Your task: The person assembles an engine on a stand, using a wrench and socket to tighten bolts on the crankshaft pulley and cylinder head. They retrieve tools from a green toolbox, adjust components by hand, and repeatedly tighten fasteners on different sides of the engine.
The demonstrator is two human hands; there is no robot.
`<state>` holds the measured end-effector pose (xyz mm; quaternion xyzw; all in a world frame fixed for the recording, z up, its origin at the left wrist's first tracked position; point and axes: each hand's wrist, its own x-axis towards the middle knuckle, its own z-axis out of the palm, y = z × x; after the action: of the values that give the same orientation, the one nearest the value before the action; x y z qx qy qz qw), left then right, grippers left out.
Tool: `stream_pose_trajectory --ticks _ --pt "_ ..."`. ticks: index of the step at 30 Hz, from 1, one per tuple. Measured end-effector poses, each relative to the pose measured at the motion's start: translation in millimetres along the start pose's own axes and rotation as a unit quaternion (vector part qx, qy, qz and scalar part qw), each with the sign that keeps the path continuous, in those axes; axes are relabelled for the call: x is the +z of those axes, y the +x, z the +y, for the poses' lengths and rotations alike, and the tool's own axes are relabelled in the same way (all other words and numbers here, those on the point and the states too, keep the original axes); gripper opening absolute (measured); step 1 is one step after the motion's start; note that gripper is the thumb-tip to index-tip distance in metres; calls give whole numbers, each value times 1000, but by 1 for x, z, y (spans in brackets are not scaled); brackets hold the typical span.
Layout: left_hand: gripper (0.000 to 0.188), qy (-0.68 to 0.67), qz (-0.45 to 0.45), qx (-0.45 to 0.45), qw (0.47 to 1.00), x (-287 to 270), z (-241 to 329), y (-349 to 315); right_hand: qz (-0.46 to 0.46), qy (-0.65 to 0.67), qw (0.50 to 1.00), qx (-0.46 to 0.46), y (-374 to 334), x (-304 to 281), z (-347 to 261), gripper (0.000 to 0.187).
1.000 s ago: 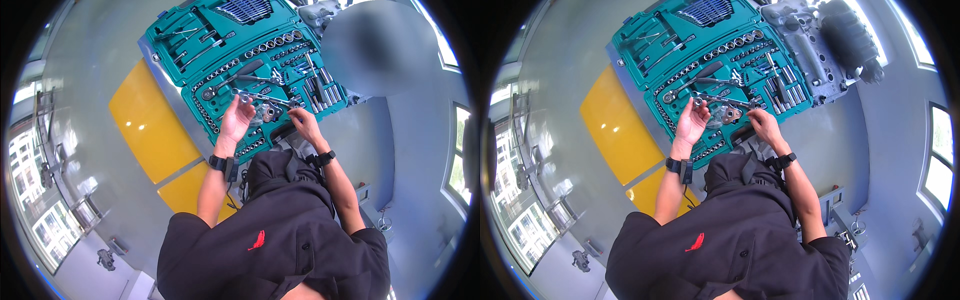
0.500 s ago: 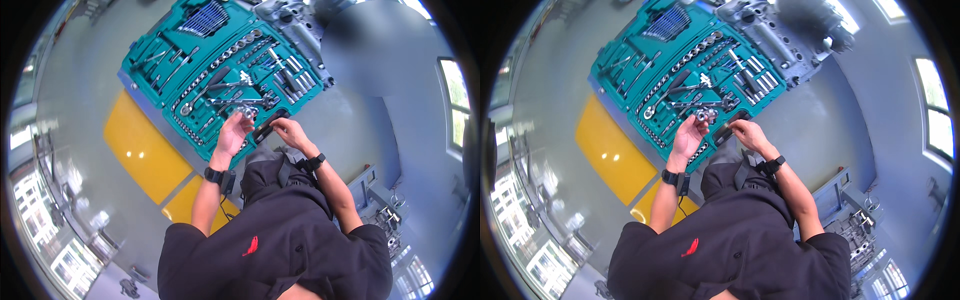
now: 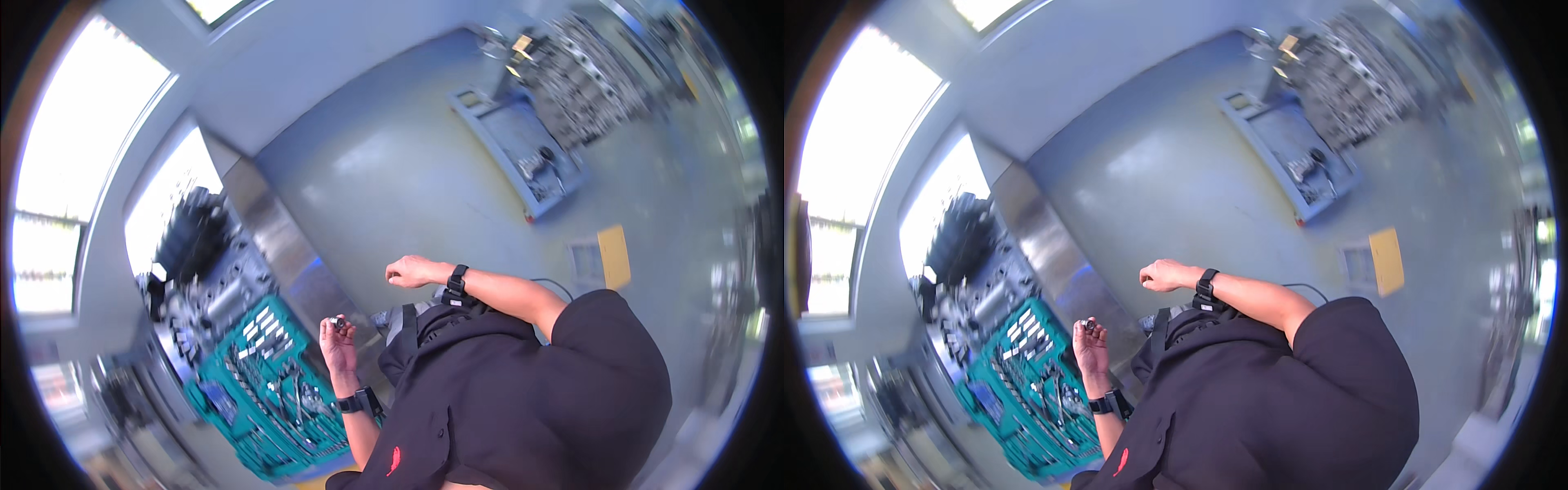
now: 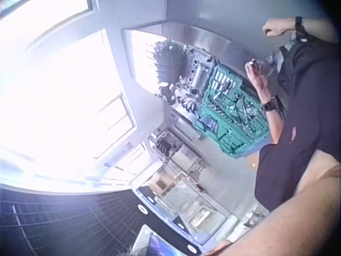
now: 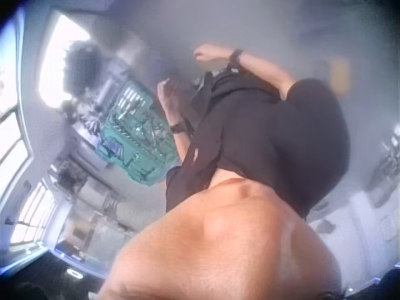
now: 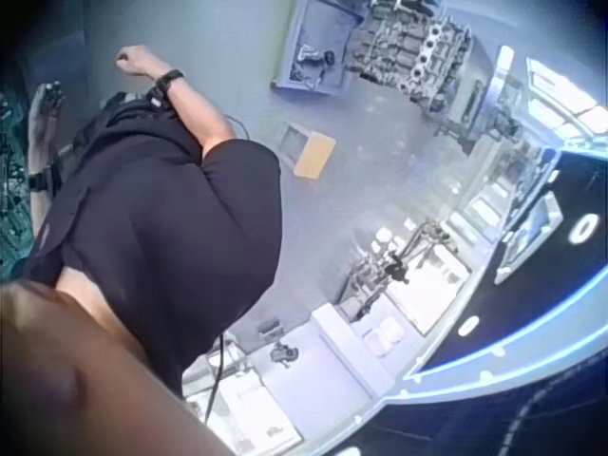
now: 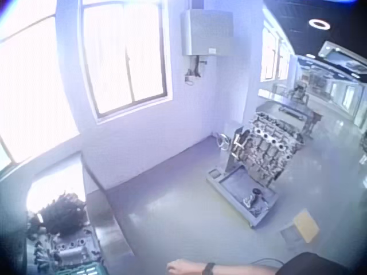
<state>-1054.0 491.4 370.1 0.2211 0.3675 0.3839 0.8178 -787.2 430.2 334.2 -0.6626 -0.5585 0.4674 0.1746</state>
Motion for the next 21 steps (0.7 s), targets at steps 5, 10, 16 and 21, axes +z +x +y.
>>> stream_pose_trajectory --ticks 5,10,16,21 --pt "28 205 -118 -102 966 122 -70 50 129 186 973 55 -87 -56 103 29" --pt "20 230 -214 -243 918 216 -170 83 304 297 899 103 -174 -78 189 26" --pt "18 270 -259 -376 848 282 -275 114 437 418 770 203 -274 -40 266 23" --pt "13 338 -222 -490 772 350 -369 151 503 489 659 272 -349 -22 325 30"
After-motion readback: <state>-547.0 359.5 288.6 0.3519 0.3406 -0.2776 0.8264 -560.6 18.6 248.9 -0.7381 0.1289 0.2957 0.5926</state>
